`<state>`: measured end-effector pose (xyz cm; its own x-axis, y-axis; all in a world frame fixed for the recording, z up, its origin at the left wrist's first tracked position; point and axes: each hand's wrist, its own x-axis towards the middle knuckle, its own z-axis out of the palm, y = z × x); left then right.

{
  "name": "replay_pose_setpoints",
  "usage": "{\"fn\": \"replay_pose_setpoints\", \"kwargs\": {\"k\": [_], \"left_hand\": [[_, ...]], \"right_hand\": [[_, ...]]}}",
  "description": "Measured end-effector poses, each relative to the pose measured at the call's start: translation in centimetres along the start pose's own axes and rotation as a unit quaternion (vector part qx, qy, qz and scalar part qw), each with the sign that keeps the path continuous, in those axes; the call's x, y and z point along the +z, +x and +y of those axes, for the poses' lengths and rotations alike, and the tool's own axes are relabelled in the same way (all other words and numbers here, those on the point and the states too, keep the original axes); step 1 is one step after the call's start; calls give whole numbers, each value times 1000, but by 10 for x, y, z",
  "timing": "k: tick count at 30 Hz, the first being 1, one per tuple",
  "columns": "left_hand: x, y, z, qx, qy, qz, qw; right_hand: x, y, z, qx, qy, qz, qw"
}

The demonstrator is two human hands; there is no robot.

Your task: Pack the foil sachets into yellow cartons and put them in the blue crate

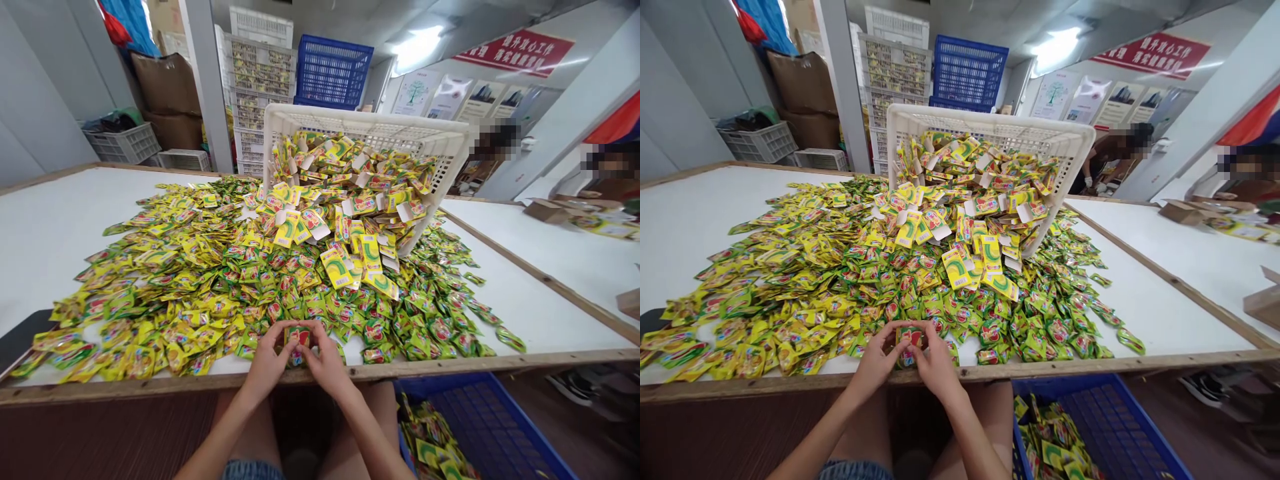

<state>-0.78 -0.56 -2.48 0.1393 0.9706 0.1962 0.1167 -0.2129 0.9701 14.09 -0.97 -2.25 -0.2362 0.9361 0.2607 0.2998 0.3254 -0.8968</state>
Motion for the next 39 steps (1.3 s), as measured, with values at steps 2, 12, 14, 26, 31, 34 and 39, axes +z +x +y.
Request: {"fn": "replay_pose_setpoints", "kwargs": {"k": [2, 12, 14, 26, 31, 34, 39], "left_hand": [[2, -3, 2, 11, -8, 7, 1000], [-2, 0, 5, 12, -80, 43, 996], [1, 0, 5, 14, -69, 46, 996], [-2, -10, 8, 24, -43, 73, 996], [-1, -9, 4, 11, -106, 89, 990], [-2, -4, 3, 13, -190, 91, 977], [-10, 1, 5, -80, -341, 22, 936]], "right_hand": [[3, -2, -6, -13, -11, 12, 1000], [-162, -112, -12, 80, -384, 116, 912], [-185, -123, -5, 116, -497, 155, 846], [-86, 79, 9, 10, -436, 251, 864], [-72, 89, 10, -27, -428, 250, 868], [-56, 58, -14, -80, -268, 179, 943], [-22, 16, -45, -12, 26, -169, 985]]}}
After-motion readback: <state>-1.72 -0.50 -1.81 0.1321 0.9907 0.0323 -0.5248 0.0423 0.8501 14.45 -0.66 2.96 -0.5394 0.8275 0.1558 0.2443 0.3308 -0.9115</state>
